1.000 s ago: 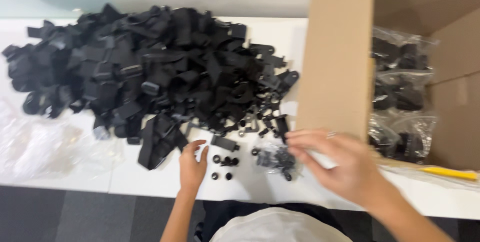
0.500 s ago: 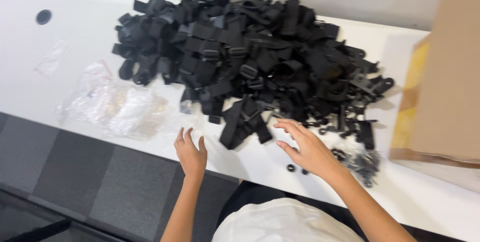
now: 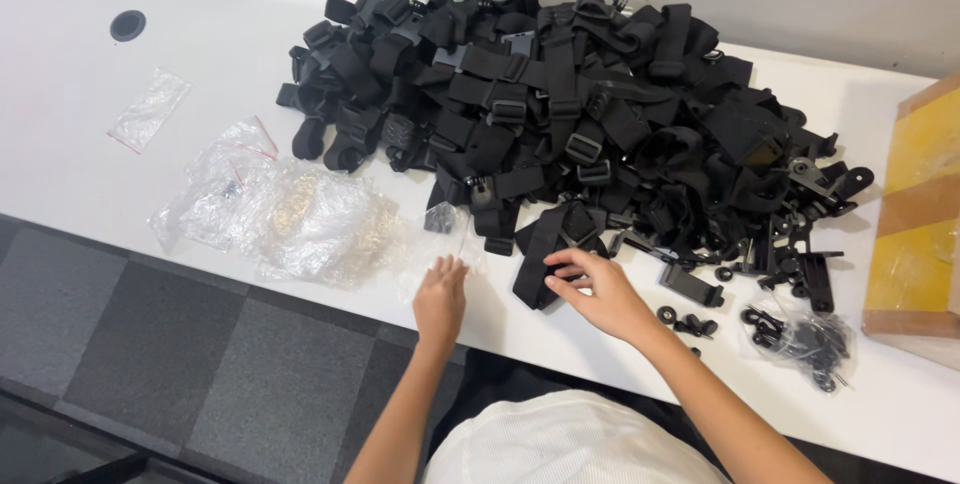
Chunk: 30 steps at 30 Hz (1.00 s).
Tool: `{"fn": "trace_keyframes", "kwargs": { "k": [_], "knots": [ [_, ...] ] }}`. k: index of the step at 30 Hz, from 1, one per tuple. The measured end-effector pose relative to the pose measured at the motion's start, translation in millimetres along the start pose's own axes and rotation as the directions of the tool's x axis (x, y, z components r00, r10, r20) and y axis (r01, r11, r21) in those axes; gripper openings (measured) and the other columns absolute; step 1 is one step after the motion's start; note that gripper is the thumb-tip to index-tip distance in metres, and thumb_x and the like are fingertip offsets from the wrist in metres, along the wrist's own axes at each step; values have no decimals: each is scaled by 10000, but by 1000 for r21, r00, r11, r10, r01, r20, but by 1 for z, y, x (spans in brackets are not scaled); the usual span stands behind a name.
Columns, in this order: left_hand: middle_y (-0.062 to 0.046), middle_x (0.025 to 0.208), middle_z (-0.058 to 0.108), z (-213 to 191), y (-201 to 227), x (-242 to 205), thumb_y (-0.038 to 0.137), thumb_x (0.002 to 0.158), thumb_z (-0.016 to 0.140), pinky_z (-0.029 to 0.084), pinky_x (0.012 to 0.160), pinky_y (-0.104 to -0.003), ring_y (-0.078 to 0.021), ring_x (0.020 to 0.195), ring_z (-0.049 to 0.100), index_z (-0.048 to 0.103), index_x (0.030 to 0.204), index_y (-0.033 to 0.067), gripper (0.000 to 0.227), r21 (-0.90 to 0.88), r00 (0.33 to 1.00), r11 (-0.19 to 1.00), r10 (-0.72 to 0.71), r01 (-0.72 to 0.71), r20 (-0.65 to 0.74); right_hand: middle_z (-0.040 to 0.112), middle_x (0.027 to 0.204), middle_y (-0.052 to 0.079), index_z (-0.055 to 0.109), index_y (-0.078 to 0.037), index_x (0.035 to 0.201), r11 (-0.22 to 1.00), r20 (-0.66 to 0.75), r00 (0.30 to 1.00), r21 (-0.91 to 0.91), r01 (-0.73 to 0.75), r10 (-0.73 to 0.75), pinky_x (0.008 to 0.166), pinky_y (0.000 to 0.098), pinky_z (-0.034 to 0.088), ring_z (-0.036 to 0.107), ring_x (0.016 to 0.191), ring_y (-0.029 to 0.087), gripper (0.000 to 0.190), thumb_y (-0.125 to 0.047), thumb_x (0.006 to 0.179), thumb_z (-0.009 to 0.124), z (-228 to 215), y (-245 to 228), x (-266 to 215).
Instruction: The person assembles black straps by attaching small metal hardware pieces to them. They then place the assembled straps into clear plastic bags and put the bags into a cardboard box. The person repeats this process multiple times.
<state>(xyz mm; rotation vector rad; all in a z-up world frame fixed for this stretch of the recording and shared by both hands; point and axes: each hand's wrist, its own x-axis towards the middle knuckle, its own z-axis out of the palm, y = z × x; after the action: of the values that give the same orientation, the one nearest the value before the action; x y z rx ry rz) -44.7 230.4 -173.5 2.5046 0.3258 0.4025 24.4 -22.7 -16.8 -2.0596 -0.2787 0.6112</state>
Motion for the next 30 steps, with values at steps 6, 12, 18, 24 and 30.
{"fn": "trace_keyframes", "kwargs": {
  "k": [6,12,18,24,30],
  "knots": [
    [-221,1298,670,-24,32,-6,176,907,732,521,998,-421,-385,1273,603,784,992,19,186,-171,995,985,10,-28,-104,747,1206,142,672,-11,1270,997,21,999,68,-39,37,910,343,586,742,1076,220,481,-327,908,707,65,40,53],
    [-218,1245,689,-18,5,9,169,868,747,505,1013,-454,-395,1251,604,786,1011,5,222,0,993,994,105,-106,-60,736,1257,133,670,-18,1300,982,114,982,101,-163,151,936,323,553,722,1121,209,538,-361,886,703,98,32,61],
    [-109,1166,756,-28,30,-10,44,918,723,601,910,-344,-267,1168,716,794,1009,62,116,-201,969,967,113,-159,-222,719,1262,120,606,-12,1356,911,119,977,355,-211,179,973,312,555,699,1154,191,575,-418,951,643,91,31,59],
    [-103,1153,767,-74,79,-17,-18,869,734,593,938,-340,-264,1181,701,776,1013,25,156,-295,945,909,232,-295,-231,771,1133,141,689,15,1280,852,44,996,516,-87,74,928,303,595,740,1017,181,410,-243,963,660,55,-5,51],
    [-146,1164,751,-69,103,-5,-65,827,722,575,930,-373,-307,1189,670,771,991,0,183,-352,930,861,333,-368,-158,794,1057,136,742,18,1178,867,-143,989,497,28,50,873,296,606,757,934,158,313,-106,891,740,11,-31,20]
  ]
}}
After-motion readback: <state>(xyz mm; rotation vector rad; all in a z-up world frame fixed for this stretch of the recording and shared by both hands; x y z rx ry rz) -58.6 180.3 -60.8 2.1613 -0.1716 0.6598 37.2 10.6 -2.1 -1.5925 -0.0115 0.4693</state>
